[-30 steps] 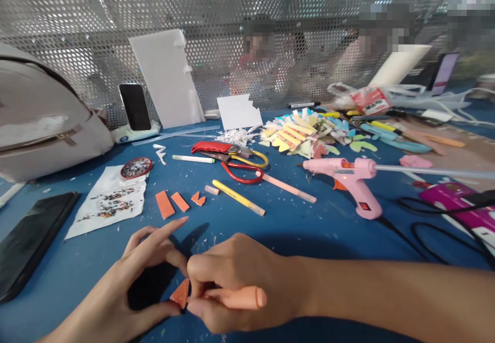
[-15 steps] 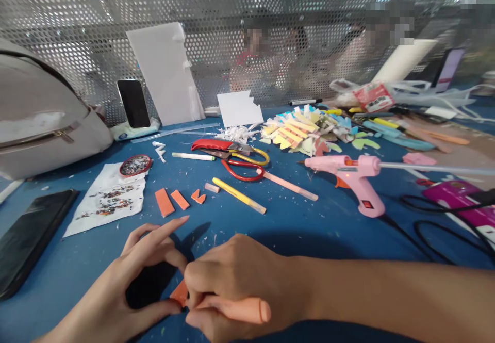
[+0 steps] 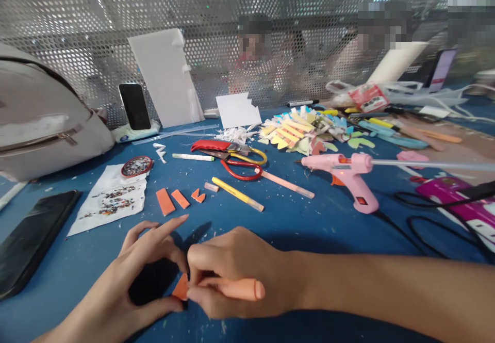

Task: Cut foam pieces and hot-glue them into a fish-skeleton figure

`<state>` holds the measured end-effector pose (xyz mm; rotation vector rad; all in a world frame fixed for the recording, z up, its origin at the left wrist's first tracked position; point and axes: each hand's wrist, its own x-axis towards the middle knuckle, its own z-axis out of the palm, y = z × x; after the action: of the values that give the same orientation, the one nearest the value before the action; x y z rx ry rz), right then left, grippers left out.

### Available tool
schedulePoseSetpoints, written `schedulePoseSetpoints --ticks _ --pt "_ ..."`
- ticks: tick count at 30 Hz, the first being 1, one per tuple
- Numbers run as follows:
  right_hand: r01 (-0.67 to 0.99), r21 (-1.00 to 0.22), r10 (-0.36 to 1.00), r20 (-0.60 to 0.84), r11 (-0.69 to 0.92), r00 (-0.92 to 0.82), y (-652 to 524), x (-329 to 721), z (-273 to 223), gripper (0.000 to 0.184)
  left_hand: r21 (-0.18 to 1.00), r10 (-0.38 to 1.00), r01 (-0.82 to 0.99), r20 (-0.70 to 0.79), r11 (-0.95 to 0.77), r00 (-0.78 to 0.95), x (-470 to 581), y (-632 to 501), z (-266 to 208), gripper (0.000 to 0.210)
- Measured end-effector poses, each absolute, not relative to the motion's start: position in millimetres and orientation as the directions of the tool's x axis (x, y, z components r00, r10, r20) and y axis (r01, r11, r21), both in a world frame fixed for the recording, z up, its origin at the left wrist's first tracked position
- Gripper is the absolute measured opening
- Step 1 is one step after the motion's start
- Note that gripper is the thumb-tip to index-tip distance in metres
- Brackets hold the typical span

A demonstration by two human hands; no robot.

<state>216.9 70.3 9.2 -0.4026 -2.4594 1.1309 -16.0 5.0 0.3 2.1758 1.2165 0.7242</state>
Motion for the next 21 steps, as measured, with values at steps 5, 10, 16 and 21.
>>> schedulePoseSetpoints --ticks 5,10,16,21 --pt "0.085 -0.802 0.409 0.208 0.592 -0.889 71.2 216.4 13.1 0.011 0.662 0.875 0.598 0.203 -0.453 0.439 -15.6 4.5 0.4 0.097" --pt "0.068 -0.781 0.407 0.247 0.621 -0.879 70.2 217.6 10.6 0.01 0.688 0.875 0.576 0.191 -0.442 0.444 -16.3 6.2 -1.5 0.096" --pt "0.089 -0.777 0.419 0.236 0.624 -0.877 70.6 218.1 8.6 0.011 0.699 0.876 0.564 0.195 -0.44 0.441 -16.4 5.6 -0.9 0.097" --pt "0.118 -0.774 0.439 0.222 0.623 -0.871 71.8 217.5 12.8 0.01 0.69 0.889 0.595 0.165 -0.413 0.427 -13.8 3.8 3.2 0.094"
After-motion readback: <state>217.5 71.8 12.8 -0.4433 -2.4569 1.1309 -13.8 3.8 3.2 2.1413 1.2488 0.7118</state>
